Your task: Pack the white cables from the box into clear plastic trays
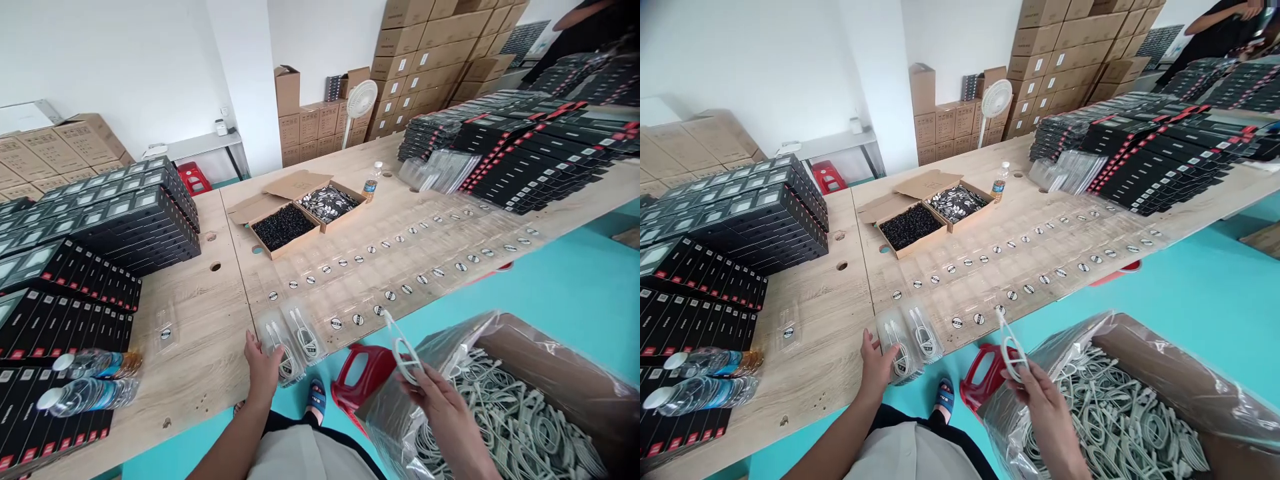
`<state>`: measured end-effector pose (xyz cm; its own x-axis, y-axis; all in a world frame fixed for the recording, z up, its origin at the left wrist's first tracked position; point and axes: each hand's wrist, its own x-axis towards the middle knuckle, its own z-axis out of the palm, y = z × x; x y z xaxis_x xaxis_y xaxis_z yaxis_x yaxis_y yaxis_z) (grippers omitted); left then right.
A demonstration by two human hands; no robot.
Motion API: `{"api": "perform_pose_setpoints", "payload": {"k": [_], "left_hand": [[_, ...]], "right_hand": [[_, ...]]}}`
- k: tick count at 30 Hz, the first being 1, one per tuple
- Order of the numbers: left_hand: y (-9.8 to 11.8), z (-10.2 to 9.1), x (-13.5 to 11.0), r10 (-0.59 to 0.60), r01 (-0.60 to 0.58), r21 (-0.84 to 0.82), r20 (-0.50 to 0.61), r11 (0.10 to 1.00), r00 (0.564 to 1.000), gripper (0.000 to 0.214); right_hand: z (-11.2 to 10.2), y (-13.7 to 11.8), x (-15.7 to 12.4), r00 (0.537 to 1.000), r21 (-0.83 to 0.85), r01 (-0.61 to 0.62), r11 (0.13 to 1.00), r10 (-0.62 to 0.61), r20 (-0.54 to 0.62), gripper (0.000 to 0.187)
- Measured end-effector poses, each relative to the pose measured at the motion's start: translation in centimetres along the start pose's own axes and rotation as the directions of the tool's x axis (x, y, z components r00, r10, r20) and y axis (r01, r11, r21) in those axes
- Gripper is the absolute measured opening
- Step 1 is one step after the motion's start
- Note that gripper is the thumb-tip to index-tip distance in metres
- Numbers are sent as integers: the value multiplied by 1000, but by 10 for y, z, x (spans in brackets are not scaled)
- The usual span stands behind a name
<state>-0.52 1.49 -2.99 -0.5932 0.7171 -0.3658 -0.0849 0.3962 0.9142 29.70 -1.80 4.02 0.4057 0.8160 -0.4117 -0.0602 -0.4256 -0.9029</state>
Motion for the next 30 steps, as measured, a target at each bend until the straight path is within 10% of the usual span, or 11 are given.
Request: {"api": "perform_pose_setpoints", "payload": {"k": [6,13,18,30], "left_hand": [[-14,-3,2,-188,280,-332,282,901,941,40],[-12,-3,2,-217,347,-443,318,827,923,31],[-15,-4,4,-345,468,-433,335,771,877,10],[-12,-7,5,-316,472,-489,370,734,874,10]], "right_hand": [[71,6,-8,951,64,-32,997,11,308,45],[140,21,-31,810,-78,195,978,-116,575,40],[156,35,-38,726,-200,329,923,-112,679,35],[162,31,-43,691,-122,323,939,-145,709,42]]}}
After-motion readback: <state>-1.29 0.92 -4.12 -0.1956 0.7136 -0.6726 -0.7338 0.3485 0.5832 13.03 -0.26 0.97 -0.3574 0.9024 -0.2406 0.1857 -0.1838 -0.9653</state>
